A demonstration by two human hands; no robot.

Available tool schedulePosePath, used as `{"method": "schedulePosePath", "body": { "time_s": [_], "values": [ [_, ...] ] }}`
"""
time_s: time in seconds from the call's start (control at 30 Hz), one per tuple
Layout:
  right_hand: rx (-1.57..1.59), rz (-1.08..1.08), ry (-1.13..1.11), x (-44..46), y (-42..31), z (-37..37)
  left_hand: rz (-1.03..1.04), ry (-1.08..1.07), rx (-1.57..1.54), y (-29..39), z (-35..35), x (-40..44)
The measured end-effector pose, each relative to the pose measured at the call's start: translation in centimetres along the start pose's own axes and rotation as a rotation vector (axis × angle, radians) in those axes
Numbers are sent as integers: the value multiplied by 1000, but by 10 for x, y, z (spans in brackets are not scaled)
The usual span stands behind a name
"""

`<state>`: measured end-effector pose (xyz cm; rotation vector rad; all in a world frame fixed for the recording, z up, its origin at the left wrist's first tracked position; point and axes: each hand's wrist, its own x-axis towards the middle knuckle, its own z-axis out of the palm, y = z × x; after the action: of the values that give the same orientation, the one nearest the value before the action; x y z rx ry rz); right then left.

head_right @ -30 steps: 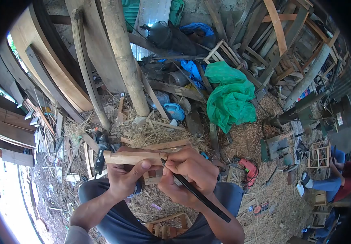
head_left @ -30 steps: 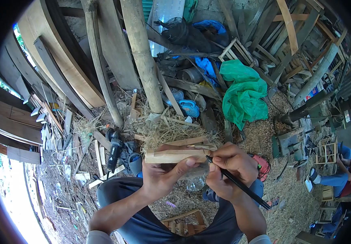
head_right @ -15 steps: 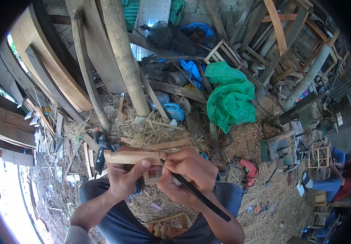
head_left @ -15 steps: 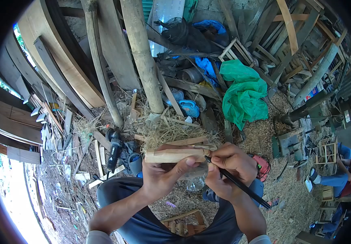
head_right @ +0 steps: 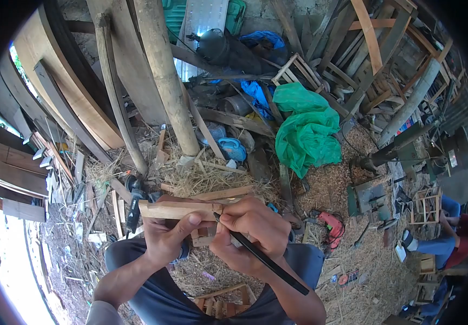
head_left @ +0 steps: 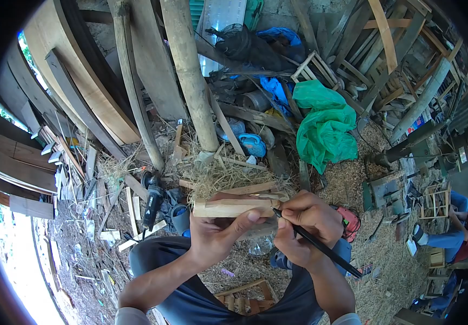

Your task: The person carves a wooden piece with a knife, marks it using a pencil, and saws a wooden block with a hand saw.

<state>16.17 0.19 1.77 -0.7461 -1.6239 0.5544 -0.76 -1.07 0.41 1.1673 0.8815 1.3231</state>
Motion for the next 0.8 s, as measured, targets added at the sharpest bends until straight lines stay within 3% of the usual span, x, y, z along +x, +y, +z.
{"method": "schedulePosePath", "body": {
  "time_s": [0.8],
  "values": [
    [10,9,0,-1,0,0,-2,-29,-14,0,-1,1]
  ]
}}
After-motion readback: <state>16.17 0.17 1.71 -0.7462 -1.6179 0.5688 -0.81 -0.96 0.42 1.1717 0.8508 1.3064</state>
